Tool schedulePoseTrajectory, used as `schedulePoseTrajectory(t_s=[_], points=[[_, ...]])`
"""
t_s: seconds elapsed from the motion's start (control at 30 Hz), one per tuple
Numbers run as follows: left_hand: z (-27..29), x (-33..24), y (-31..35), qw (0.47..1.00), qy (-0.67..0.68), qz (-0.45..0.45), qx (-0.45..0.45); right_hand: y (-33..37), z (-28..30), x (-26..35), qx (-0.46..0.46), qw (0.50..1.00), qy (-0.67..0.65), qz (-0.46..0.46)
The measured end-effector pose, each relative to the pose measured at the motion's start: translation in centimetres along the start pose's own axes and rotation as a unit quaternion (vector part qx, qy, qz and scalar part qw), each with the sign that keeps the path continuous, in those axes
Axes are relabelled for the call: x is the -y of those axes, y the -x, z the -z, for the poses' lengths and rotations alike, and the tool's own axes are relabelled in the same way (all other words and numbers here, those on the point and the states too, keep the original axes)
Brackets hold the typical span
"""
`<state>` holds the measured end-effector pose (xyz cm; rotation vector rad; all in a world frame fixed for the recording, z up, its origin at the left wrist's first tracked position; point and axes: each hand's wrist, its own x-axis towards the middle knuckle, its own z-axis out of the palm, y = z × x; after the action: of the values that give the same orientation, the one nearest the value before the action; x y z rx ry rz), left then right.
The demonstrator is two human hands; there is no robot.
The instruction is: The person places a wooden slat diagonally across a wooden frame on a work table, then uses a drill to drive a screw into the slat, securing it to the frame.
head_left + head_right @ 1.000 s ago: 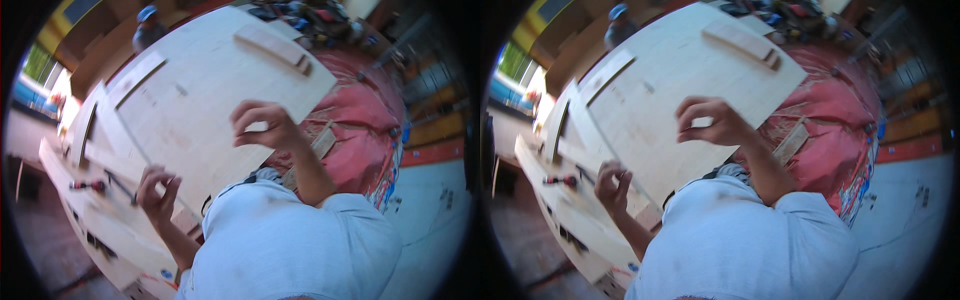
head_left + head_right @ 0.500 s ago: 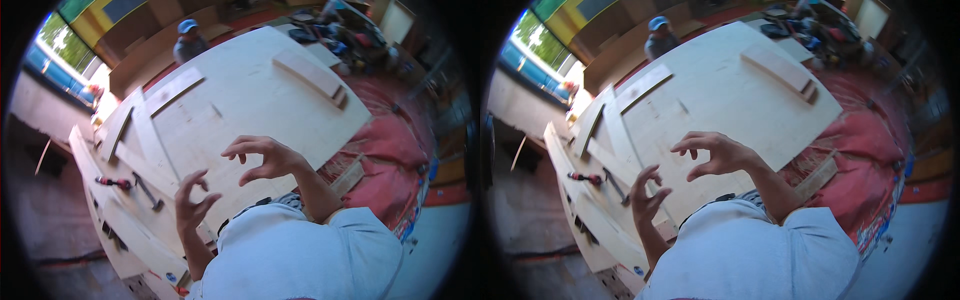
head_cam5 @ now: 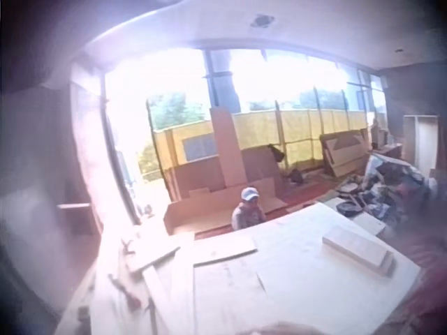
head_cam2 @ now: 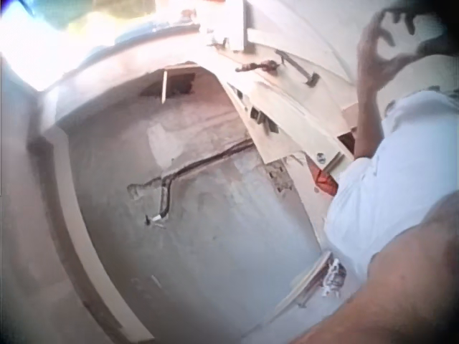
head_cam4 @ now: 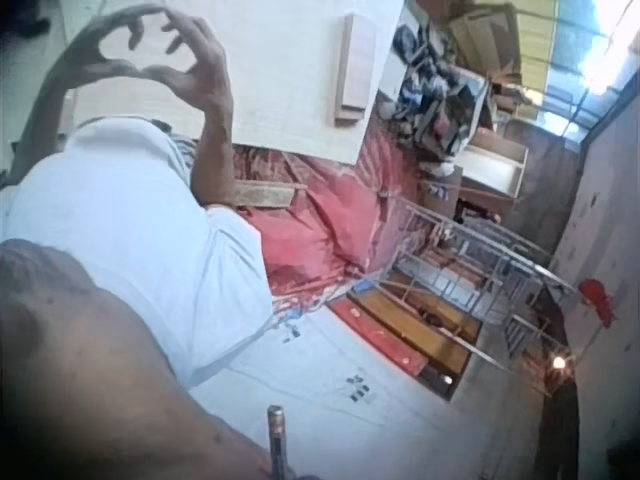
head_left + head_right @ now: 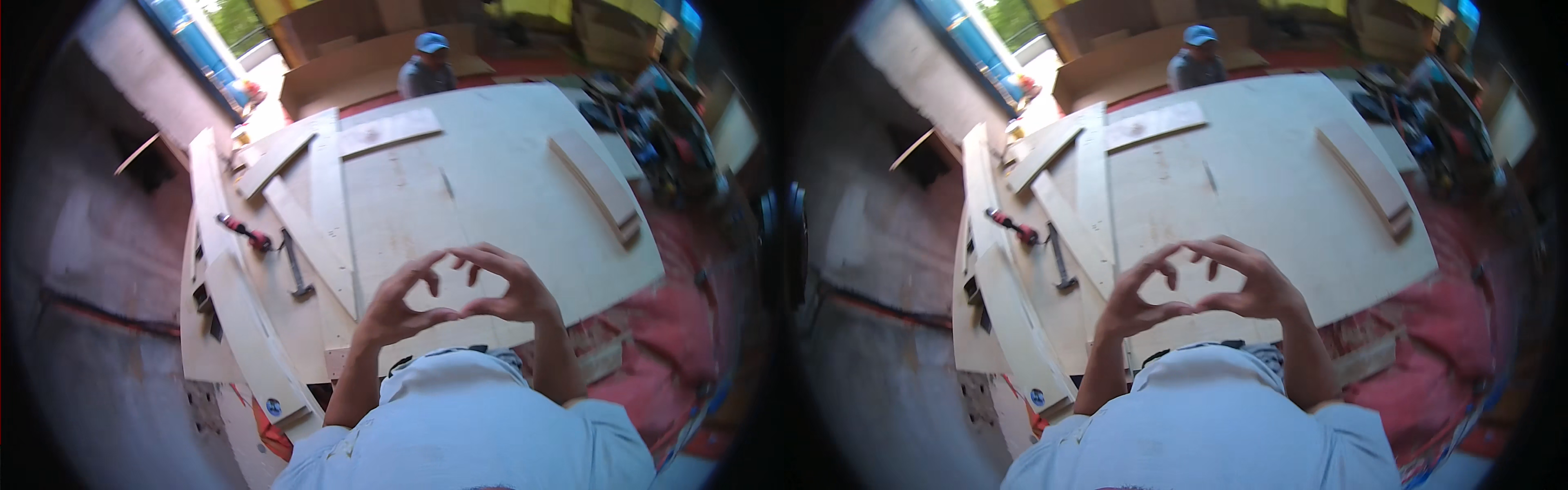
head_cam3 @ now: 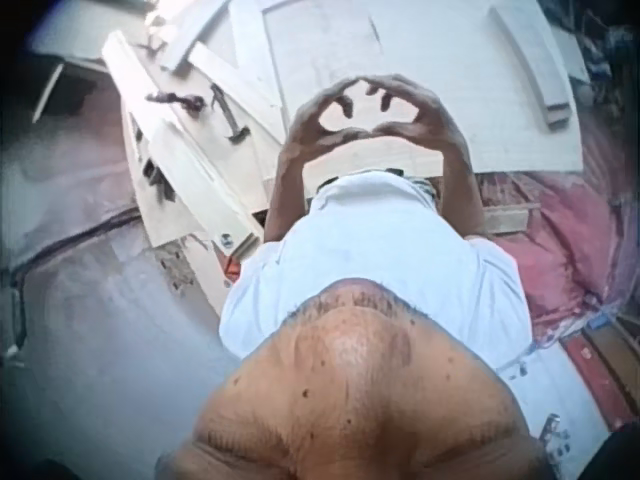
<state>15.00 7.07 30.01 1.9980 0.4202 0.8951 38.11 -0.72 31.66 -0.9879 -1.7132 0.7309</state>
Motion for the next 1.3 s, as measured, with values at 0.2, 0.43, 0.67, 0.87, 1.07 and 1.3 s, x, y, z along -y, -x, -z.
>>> schedulePoseTrajectory(t_s=[0.2,0.43,0.67,0.87,1.07,1.3], points=[[0.7,-0.5,1.7,1.000,0.015,-0.007,0.002,0.3,-1.6,1.0,0.016,0.999,0.029,-0.015],[1.4,-0.5,3.8,0.999,0.044,0.028,-0.003,0.3,-3.4,1.7,0.028,0.998,0.041,-0.026],[1.6,-0.3,4.1,0.997,0.064,0.028,0.031,1.7,-4.6,2.3,-0.006,0.998,0.047,-0.047],[1.7,0.3,3.8,0.997,0.062,0.022,0.049,2.1,-4.9,2.2,-0.017,0.997,0.060,-0.045],[2.1,0.4,3.1,0.999,0.028,0.002,0.043,1.1,-4.5,1.9,-0.018,0.996,0.071,-0.042],[3.5,1.3,3.6,1.000,-0.006,0.005,0.012,-0.9,-5.5,0.4,0.000,0.997,0.070,-0.021]])
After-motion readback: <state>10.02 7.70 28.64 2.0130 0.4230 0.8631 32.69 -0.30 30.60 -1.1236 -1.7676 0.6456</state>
